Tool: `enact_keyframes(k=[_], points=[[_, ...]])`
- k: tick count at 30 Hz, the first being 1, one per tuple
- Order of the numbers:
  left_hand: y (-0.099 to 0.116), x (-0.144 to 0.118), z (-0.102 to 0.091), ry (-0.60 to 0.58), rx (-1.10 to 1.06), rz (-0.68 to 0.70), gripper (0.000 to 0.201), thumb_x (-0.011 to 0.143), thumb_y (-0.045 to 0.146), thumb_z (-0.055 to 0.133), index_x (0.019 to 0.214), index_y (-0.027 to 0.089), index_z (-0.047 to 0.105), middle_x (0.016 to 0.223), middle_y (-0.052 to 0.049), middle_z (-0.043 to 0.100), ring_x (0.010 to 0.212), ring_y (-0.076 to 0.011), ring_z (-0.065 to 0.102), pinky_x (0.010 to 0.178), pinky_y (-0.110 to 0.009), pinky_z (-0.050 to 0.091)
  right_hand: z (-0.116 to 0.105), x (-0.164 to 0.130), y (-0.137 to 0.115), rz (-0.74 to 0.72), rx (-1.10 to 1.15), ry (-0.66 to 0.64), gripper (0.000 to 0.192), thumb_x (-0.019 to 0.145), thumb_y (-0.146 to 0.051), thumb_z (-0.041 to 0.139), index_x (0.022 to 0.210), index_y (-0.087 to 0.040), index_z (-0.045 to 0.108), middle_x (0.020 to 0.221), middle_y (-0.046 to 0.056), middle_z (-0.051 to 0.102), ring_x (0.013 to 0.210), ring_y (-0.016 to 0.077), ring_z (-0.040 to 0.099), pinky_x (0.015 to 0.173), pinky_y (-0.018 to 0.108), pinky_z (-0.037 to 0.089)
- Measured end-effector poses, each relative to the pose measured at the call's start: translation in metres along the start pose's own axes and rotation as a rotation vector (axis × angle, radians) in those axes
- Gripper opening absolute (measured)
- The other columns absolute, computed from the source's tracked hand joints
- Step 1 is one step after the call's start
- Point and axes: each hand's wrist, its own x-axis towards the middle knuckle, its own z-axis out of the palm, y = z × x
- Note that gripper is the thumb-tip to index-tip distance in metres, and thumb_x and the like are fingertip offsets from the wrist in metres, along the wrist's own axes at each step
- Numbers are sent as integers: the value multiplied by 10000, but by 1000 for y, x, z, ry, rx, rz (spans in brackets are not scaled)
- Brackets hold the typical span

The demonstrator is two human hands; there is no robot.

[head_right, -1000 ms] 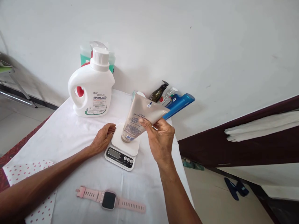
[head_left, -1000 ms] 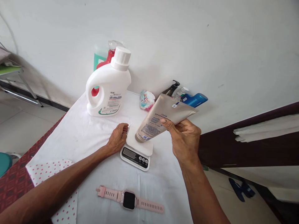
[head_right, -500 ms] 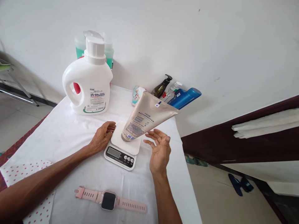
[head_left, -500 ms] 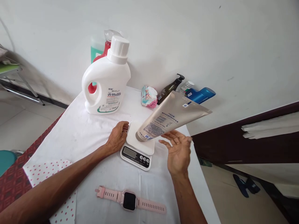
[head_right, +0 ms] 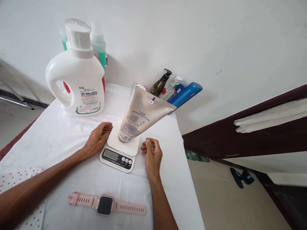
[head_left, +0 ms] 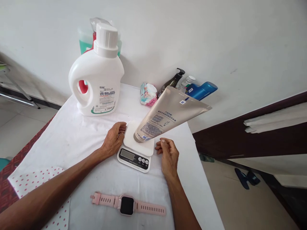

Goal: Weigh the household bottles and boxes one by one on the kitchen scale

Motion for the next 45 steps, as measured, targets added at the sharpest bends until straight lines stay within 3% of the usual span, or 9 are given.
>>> enact_keyframes(k=[13,16,20,24,28,32,35,39,45], points=[[5,1,-2,-3,8,-38,425,833,106,506,1243,159,600,1205,-138,716,1113,-239,720,1025,-475,602,-2,-1,-2,14,68,-5,358,950,-583,698,973,-226,707,863,28,683,759,186,630,643,308,503],[7,2,-2,-6,7,-46,406,845,122,510,1239,171,600,1197,-130,727,1086,-235,727,1023,-484,603,-3,0,-26,-44,138,-42,412,966,-632,653,1084,-243,717,1044,72,726,979,244,679,739,349,562],[8,2,-3,-12,-3,-55,385,863,157,515,1239,181,595,1210,-128,736,1083,-230,734,1030,-483,601,6,4,-74,-200,64,-248,502,896,-600,750,1273,-275,686,1355,83,705,1263,296,640,1018,449,555],[7,3,-3,-12,-10,-50,376,873,176,526,1242,190,595,1222,-123,743,1102,-234,738,1037,-487,598,28,8,-99,-106,-80,-333,459,765,-491,887,1121,-235,754,1149,76,803,1084,311,735,974,467,591],[6,3,-2,-6,-20,-43,368,882,179,533,1244,187,595,1224,-129,745,1102,-236,743,1035,-496,601,43,6,-94,-33,-58,-336,352,748,-471,890,961,-201,814,991,86,834,968,327,773,839,426,631],[6,2,-2,2,-37,-65,380,874,180,550,1250,185,603,1225,-133,744,1125,-245,738,1035,-498,603,41,13,-88,-4,-28,-239,357,716,-491,909,893,-190,835,922,80,836,900,320,778,785,405,631],[8,2,-1,0,-43,-86,392,872,174,549,1259,179,607,1230,-136,738,1128,-249,736,1035,-500,602,33,44,-83,-19,-14,-55,428,673,-546,926,840,-165,822,835,79,814,809,297,759,709,383,624],[8,1,-1,2,-43,-77,398,874,162,546,1267,182,604,1240,-131,732,1115,-240,733,1042,-493,597,22,120,-59,-116,-64,191,487,658,-573,907,847,-140,790,811,82,775,767,277,719,626,372,609],[8,1,0,4,-41,-73,398,886,158,534,1278,184,600,1249,-132,728,1128,-239,727,1045,-490,592,31,217,-9,-85,-140,305,507,661,-511,858,979,-141,723,914,96,748,823,283,704,675,408,625]])
